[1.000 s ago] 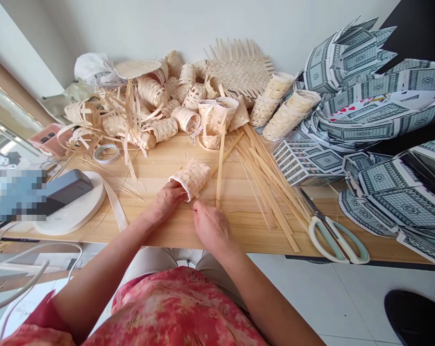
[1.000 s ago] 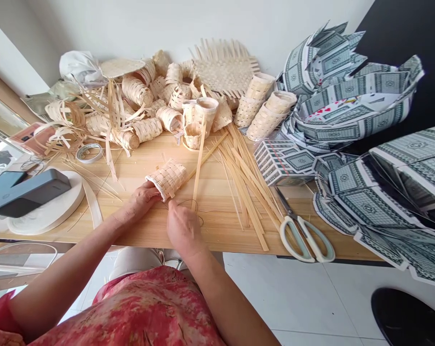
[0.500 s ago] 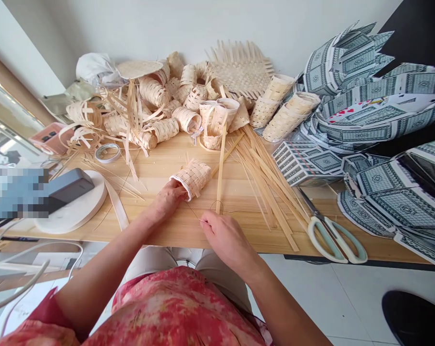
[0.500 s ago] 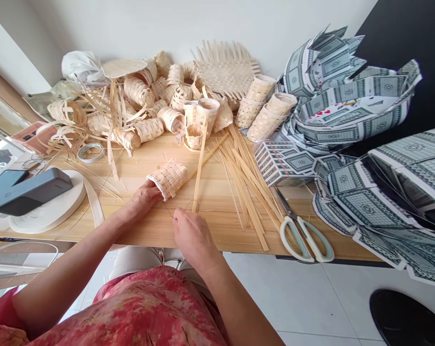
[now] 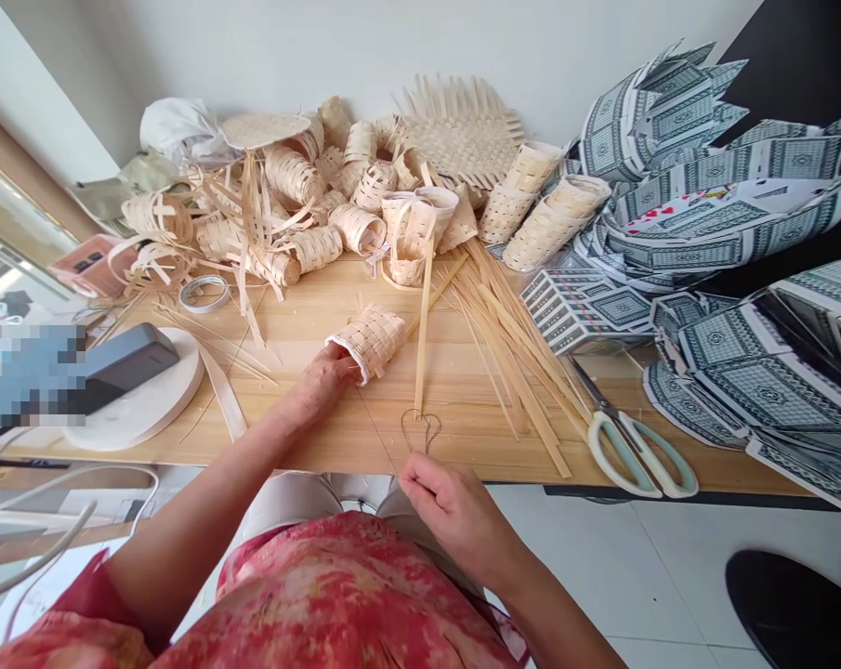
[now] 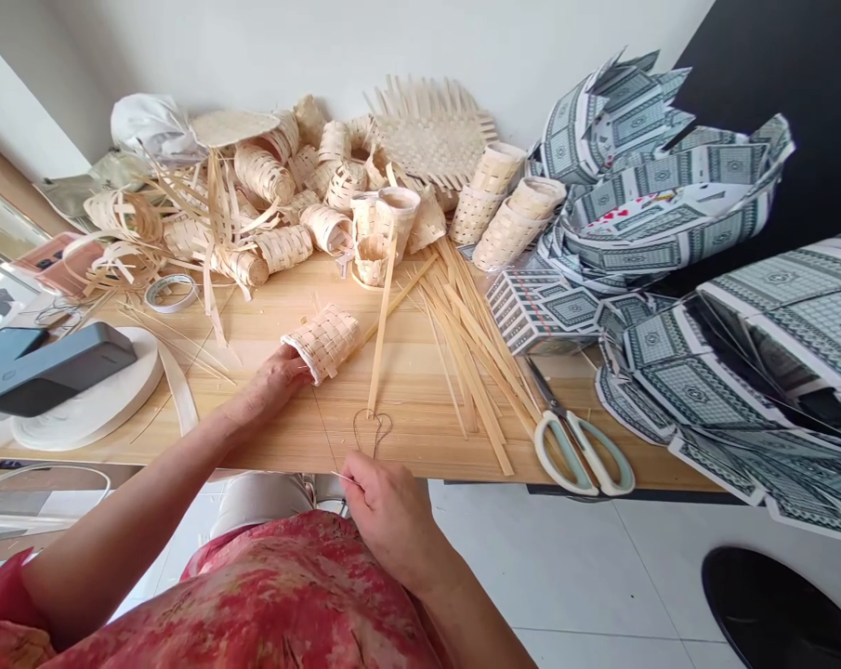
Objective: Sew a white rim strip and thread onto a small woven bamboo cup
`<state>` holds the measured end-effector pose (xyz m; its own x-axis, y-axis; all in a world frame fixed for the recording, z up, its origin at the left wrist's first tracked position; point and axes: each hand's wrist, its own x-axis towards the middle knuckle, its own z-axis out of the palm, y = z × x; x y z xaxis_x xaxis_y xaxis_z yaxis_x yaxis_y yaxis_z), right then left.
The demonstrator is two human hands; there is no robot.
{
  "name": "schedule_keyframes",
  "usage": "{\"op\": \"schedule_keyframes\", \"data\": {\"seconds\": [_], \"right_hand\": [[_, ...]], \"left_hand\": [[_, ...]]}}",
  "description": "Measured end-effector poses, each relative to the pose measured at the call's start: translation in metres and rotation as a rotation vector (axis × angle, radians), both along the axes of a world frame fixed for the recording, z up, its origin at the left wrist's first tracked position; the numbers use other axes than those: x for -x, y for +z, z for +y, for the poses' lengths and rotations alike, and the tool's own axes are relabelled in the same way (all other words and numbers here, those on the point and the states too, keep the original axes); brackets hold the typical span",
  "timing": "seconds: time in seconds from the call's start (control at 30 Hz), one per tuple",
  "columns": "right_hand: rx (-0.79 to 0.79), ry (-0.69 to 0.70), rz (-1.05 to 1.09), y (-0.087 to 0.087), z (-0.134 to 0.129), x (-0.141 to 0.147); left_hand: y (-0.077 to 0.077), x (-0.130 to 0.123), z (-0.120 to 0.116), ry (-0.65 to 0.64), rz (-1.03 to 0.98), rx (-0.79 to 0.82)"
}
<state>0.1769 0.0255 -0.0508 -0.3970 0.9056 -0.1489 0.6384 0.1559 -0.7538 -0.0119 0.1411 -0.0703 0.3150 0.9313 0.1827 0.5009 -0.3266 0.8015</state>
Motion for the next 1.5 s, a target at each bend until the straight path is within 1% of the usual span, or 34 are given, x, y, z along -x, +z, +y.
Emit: {"op": "schedule_keyframes", "data": {"seconds": [0.1, 0.13, 0.23, 0.33, 0.4, 0.47, 0.5, 0.57, 0.67, 0.73, 0.77, 0.8, 0.83, 0.9, 0.97, 1.0, 1.07, 1.13, 1.23, 1.33, 1.4, 1.5], "right_hand": [[0.021, -0.02, -0.014, 0.001, -0.001, 0.003], [0.018, -0.034, -0.021, 0.001, -0.002, 0.004], [-0.025, -0.07, -0.039, 0.003, -0.004, 0.006], [-0.077, -0.105, -0.021, 0.004, -0.007, 0.008], [-0.096, -0.118, 0.01, 0.006, -0.007, 0.009], [-0.141, -0.13, 0.055, 0.007, -0.005, 0.009], [-0.188, -0.144, 0.076, 0.008, -0.005, 0.008], [-0.334, -0.182, 0.108, 0.01, -0.003, 0.007], [-0.547, -0.281, 0.117, 0.018, -0.005, 0.002], [-0.59, -0.401, 0.168, 0.025, -0.007, -0.003], [-0.564, -0.468, 0.236, 0.03, -0.008, -0.005], [-0.505, -0.529, 0.334, 0.034, -0.008, -0.008], [-0.414, -0.579, 0.455, 0.038, -0.006, -0.011], [-0.179, -0.631, 0.713, 0.043, 0.0, -0.016], [0.05, -0.619, 0.917, 0.046, 0.009, -0.019], [0.14, -0.598, 0.988, 0.046, 0.014, -0.021], [0.254, -0.553, 1.067, 0.045, 0.021, -0.023], [0.312, -0.537, 1.091, 0.044, 0.026, -0.023], [0.354, -0.52, 1.111, 0.043, 0.028, -0.021], [0.342, -0.481, 1.134, 0.045, 0.028, -0.015], [0.294, -0.47, 1.131, 0.048, 0.028, -0.008], [0.203, -0.478, 1.104, 0.051, 0.025, 0.003]], "left_hand": [[-0.002, 0.003, 0.0, -0.073, 0.149, -0.16], [-0.002, 0.005, -0.001, -0.08, 0.171, -0.188], [0.0, 0.012, -0.009, -0.068, 0.182, -0.22], [0.011, 0.023, -0.026, -0.009, 0.168, -0.236], [0.019, 0.028, -0.04, 0.078, 0.159, -0.179], [0.026, 0.03, -0.055, 0.141, 0.136, -0.055], [0.029, 0.029, -0.062, 0.144, 0.116, 0.023], [0.031, 0.026, -0.073, 0.115, 0.064, 0.146], [0.029, 0.021, -0.082, 0.091, -0.019, 0.244], [0.028, 0.018, -0.084, 0.097, -0.088, 0.29], [0.028, 0.018, -0.084, 0.094, -0.133, 0.318], [0.029, 0.017, -0.084, 0.085, -0.187, 0.348], [0.03, 0.015, -0.084, 0.07, -0.25, 0.379], [0.034, 0.011, -0.084, 0.029, -0.387, 0.428], [0.039, 0.003, -0.084, -0.015, -0.501, 0.469], [0.042, -0.001, -0.084, -0.043, -0.538, 0.491], [0.047, -0.01, -0.084, -0.1, -0.572, 0.521], [0.052, -0.02, -0.082, -0.131, -0.573, 0.494], [0.059, -0.032, -0.077, -0.108, -0.581, 0.359], [0.064, -0.045, -0.074, -0.109, -0.634, 0.281], [0.066, -0.054, -0.074, -0.15, -0.695, 0.308], [0.069, -0.064, -0.076, -0.206, -0.817, 0.417]]}}
